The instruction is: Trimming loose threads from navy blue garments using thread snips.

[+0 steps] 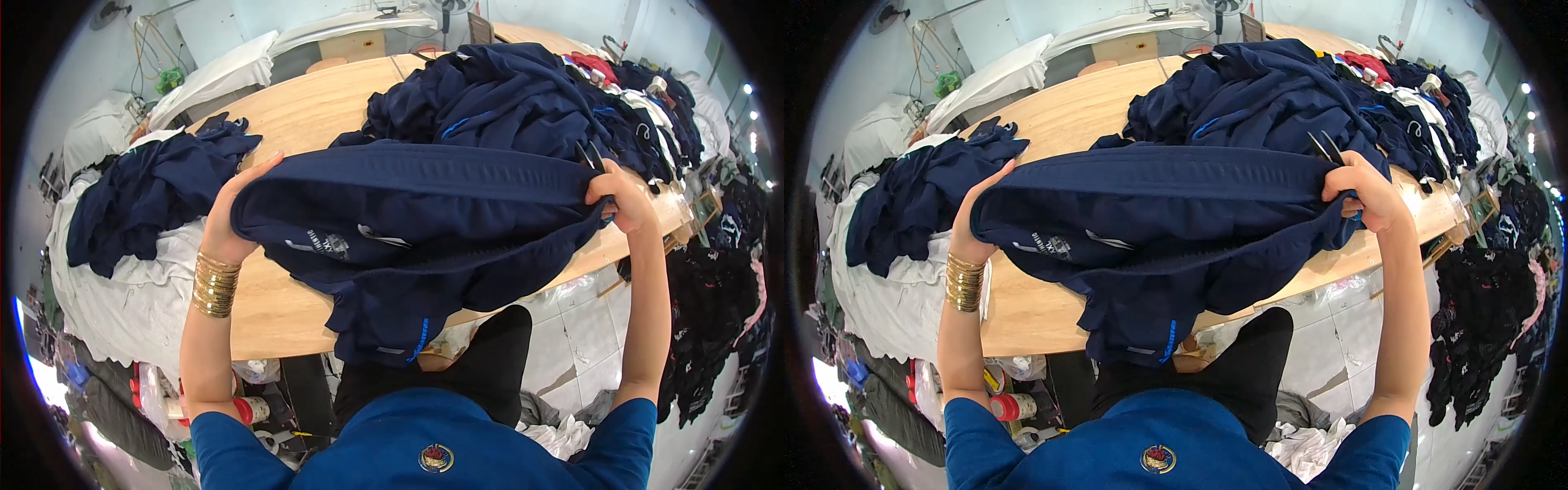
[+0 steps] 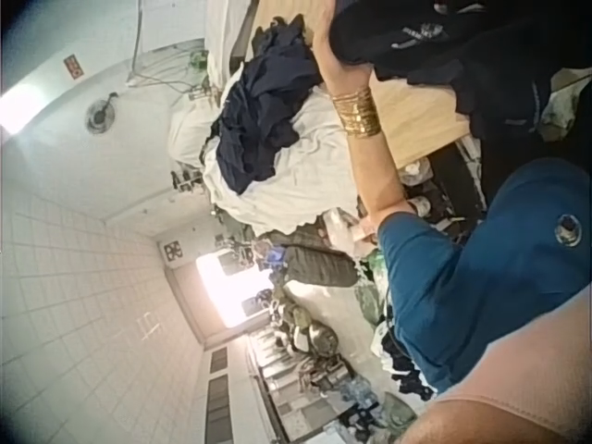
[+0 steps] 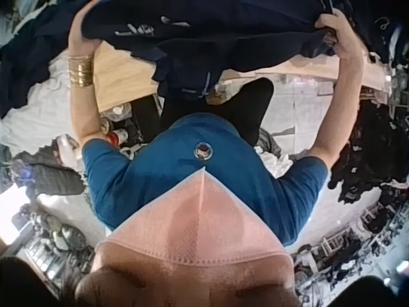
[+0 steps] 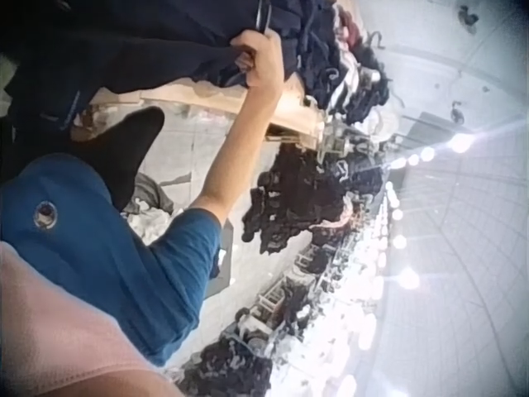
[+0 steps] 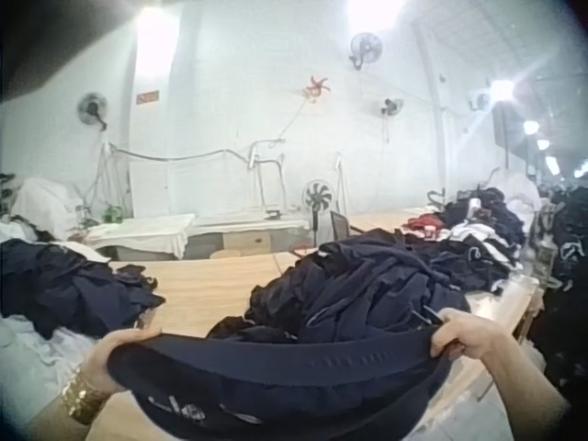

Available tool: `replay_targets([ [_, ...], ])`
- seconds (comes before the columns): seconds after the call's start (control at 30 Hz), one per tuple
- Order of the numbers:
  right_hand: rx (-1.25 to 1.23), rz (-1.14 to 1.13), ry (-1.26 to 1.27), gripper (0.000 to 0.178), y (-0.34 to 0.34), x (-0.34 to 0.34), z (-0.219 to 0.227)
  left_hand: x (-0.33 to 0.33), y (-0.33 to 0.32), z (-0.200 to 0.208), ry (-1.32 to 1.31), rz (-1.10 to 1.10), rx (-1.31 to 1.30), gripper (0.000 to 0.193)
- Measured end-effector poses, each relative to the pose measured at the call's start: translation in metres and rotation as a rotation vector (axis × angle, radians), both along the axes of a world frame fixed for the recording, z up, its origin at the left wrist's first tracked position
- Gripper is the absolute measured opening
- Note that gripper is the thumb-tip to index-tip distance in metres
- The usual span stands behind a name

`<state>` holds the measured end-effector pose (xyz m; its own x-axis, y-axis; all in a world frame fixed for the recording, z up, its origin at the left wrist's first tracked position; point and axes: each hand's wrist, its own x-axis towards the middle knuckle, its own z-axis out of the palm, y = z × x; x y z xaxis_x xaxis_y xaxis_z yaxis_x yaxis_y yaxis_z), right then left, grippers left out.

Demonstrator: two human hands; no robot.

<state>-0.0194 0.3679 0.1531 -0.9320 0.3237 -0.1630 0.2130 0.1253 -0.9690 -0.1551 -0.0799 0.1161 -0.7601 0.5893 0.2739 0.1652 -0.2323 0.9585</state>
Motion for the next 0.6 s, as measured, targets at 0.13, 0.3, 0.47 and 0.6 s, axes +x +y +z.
replay_targets([
  [0.13, 0.023, 0.173, -0.042, 0.011, -0.001, -0.002, 0.001, -0.005, -0.011, -0.006, 0.103, 0.111, -0.059, 0.037],
  [0.3, 0.032, 0.197, -0.014, 0.008, -0.008, 0.004, 0.004, -0.012, -0.018, -0.009, -0.290, 0.069, 0.205, 0.036],
  [0.47, -0.012, 0.251, -0.032, 0.011, -0.010, 0.006, 0.002, -0.010, -0.017, -0.011, -0.341, 0.091, 0.203, 0.036],
  [0.6, -0.065, 0.199, -0.018, 0.015, -0.026, 0.001, -0.004, -0.003, -0.022, -0.028, -0.431, 0.068, 0.252, 0.035],
])
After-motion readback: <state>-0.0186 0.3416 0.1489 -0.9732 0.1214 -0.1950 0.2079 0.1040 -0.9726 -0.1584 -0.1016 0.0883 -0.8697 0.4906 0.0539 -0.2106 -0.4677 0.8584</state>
